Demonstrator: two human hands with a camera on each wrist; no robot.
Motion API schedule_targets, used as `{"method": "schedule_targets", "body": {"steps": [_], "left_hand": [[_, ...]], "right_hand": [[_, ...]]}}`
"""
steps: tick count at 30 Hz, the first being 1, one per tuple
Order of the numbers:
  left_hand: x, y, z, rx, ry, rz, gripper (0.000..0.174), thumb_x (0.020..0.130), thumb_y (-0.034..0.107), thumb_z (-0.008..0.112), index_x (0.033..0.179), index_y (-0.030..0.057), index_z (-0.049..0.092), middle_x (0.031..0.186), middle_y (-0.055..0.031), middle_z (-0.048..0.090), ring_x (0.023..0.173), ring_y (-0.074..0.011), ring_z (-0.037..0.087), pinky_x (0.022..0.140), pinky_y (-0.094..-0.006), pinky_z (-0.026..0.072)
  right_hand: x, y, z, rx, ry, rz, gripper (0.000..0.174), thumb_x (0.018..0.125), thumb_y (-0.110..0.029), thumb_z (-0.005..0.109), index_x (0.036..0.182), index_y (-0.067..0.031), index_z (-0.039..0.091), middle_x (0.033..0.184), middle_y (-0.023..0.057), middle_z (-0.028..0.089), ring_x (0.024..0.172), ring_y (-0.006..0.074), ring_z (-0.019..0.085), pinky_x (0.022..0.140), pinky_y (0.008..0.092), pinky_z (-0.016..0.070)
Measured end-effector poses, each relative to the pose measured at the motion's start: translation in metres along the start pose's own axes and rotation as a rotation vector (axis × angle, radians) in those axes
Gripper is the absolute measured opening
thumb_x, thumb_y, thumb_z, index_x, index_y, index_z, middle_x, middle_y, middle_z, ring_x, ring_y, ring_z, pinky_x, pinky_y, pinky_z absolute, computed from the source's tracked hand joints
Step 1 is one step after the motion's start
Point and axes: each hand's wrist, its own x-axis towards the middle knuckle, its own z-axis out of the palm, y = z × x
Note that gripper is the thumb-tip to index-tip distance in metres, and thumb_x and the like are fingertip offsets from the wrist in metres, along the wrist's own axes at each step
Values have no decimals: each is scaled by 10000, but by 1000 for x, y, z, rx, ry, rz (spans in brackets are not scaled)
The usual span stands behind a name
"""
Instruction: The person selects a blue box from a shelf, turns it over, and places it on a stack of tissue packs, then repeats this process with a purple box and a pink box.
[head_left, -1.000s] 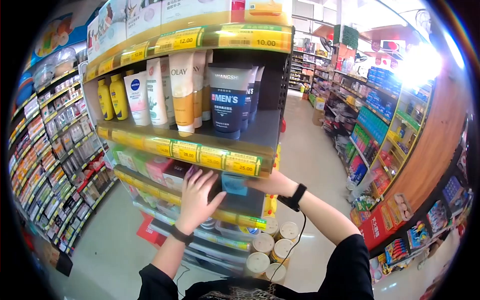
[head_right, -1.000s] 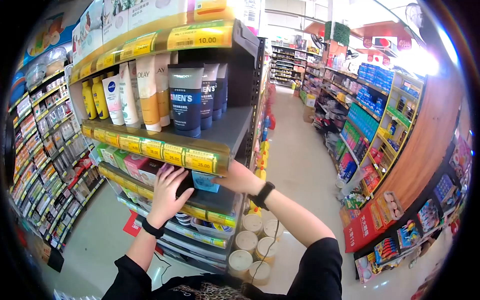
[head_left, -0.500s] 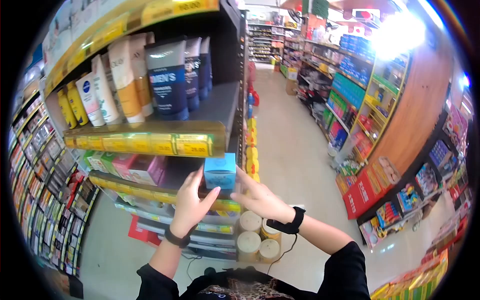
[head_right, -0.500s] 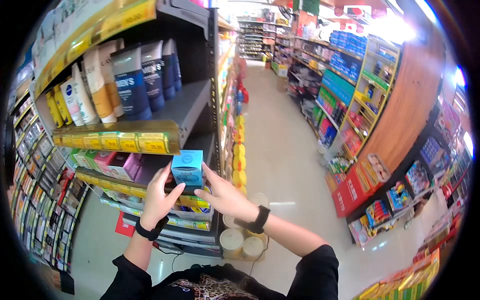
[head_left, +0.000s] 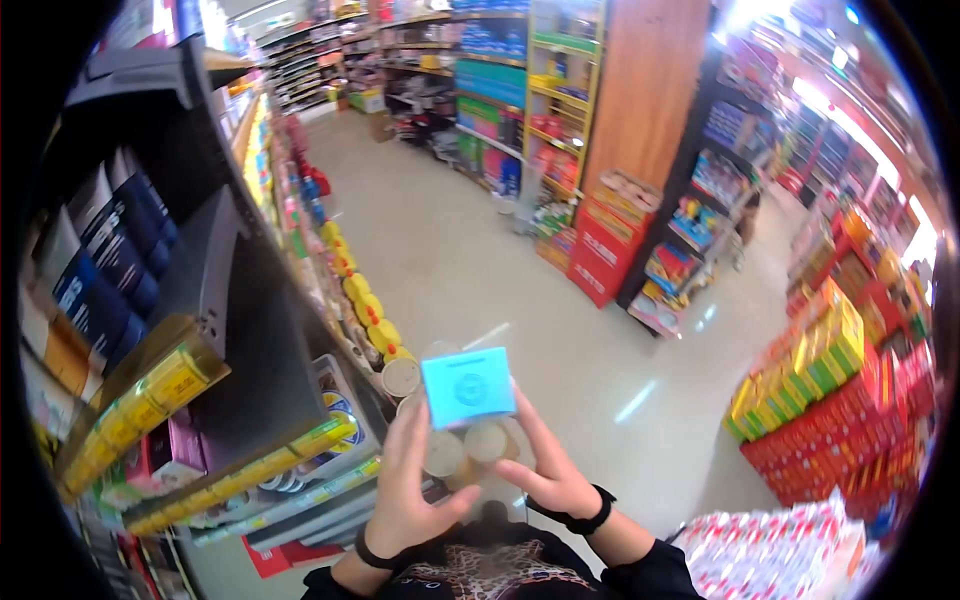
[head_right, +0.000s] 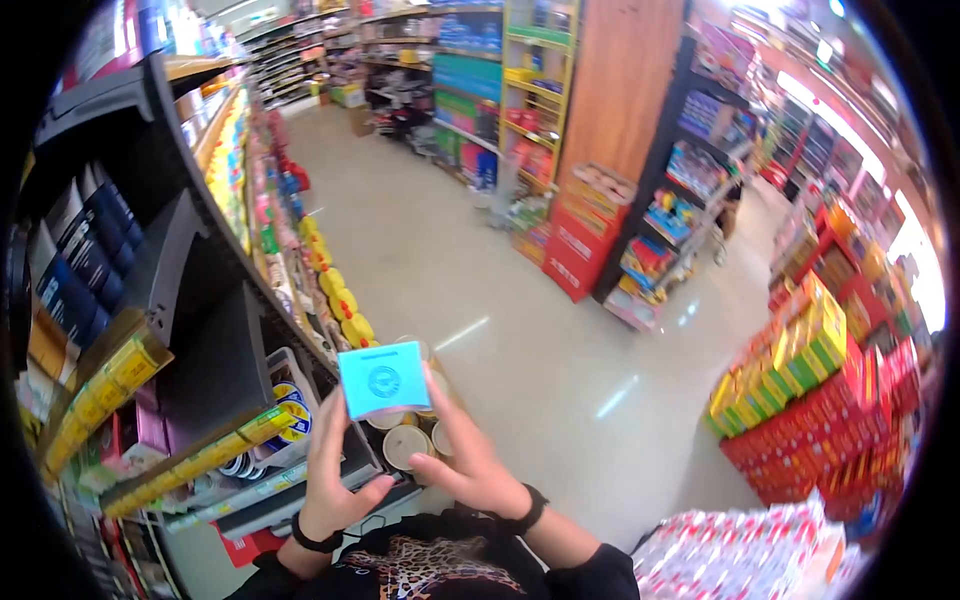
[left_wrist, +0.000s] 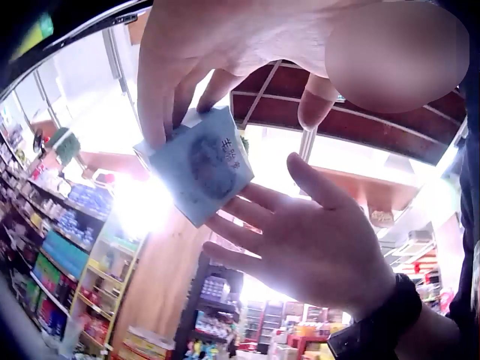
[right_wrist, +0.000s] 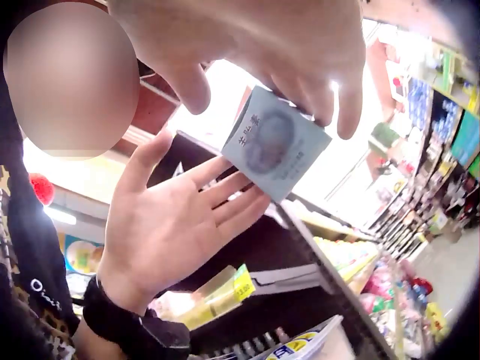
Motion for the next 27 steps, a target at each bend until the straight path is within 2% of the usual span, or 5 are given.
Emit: {"method": "schedule_targets", "body": {"steps": [2,7,11,20,27], "left_hand": [[-3,1,7,-58,-116,-4,954,713,415,714,1435,-39,287,1448,-236,319,1323,-355,364,1077,-417,314],[-11,2,13,-182,-319,171,916,705,272,751,1437,-33,294,1435,-248,342,1291,-373,405,1060,-420,334],[-22,-1,3,-313,-464,199,910,708,268,745,1438,-35,294,1438,-249,339,1314,-372,376,1075,-423,311],[-54,-9,-25,-386,-623,304,863,715,239,764,1419,-25,342,1415,-264,370,1306,-398,393,1052,-428,350],[-74,-1,-17,-489,-851,374,836,733,240,751,1424,-6,349,1421,-260,362,1303,-393,398,1046,-421,360]], "right_hand": [[-28,-11,-2,15,104,80,810,873,-213,612,1478,46,139,1529,242,196,1420,334,218,1144,406,177],[-91,-27,23,37,387,174,773,813,-140,602,1459,58,227,1482,248,316,1391,341,296,1121,409,221],[-115,-43,54,-77,505,211,780,792,-119,621,1455,52,248,1474,250,330,1380,345,322,1114,403,241],[-153,-63,138,-281,669,286,804,764,-101,646,1459,30,263,1460,227,366,1332,348,393,1096,386,280],[-190,-91,192,-293,894,388,813,773,-119,657,1460,35,251,1440,233,385,1333,351,380,1097,392,271]]}}
